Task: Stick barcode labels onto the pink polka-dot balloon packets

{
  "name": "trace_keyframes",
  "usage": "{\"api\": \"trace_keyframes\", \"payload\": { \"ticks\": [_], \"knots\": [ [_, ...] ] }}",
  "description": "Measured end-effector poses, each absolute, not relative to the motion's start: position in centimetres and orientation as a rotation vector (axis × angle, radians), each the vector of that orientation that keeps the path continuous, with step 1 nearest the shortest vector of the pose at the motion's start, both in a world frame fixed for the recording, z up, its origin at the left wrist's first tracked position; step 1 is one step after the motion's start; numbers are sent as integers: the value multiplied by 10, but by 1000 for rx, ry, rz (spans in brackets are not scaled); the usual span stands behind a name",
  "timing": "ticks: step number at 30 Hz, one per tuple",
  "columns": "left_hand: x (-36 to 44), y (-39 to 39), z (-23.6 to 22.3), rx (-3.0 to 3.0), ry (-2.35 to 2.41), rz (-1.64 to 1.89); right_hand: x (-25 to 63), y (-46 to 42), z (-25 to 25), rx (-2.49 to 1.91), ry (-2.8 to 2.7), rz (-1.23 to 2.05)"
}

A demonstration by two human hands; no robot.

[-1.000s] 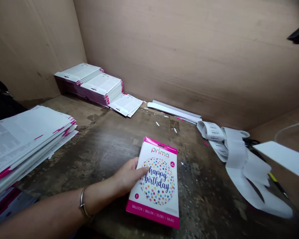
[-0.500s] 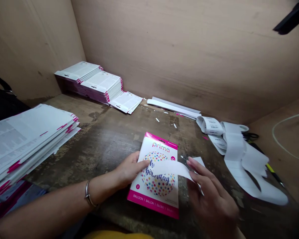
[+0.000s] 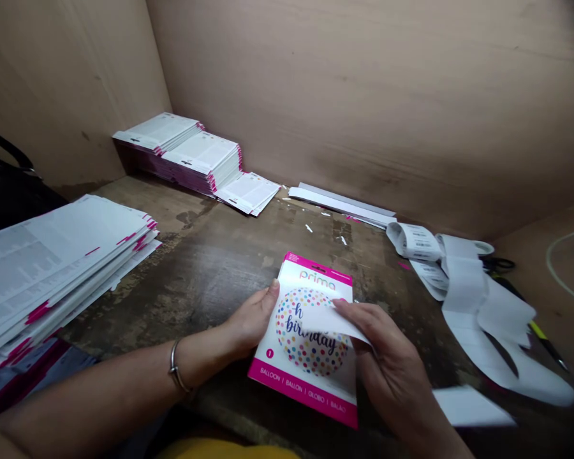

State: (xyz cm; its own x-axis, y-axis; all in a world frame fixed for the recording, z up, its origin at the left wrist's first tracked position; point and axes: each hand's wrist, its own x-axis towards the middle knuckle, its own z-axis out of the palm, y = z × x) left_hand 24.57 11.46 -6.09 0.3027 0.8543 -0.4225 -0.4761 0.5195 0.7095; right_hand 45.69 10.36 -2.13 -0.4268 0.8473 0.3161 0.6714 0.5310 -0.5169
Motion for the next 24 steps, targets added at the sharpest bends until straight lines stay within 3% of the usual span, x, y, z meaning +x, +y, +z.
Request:
{"api": "trace_keyframes", "payload": {
  "ticks": [7, 24],
  "knots": [
    [245, 114, -57, 473, 902, 913, 441, 111, -22, -1120, -2457, -95],
    [247, 115, -60, 542, 796, 932, 427, 124, -29, -1151, -2669, -75]
  ]
}}
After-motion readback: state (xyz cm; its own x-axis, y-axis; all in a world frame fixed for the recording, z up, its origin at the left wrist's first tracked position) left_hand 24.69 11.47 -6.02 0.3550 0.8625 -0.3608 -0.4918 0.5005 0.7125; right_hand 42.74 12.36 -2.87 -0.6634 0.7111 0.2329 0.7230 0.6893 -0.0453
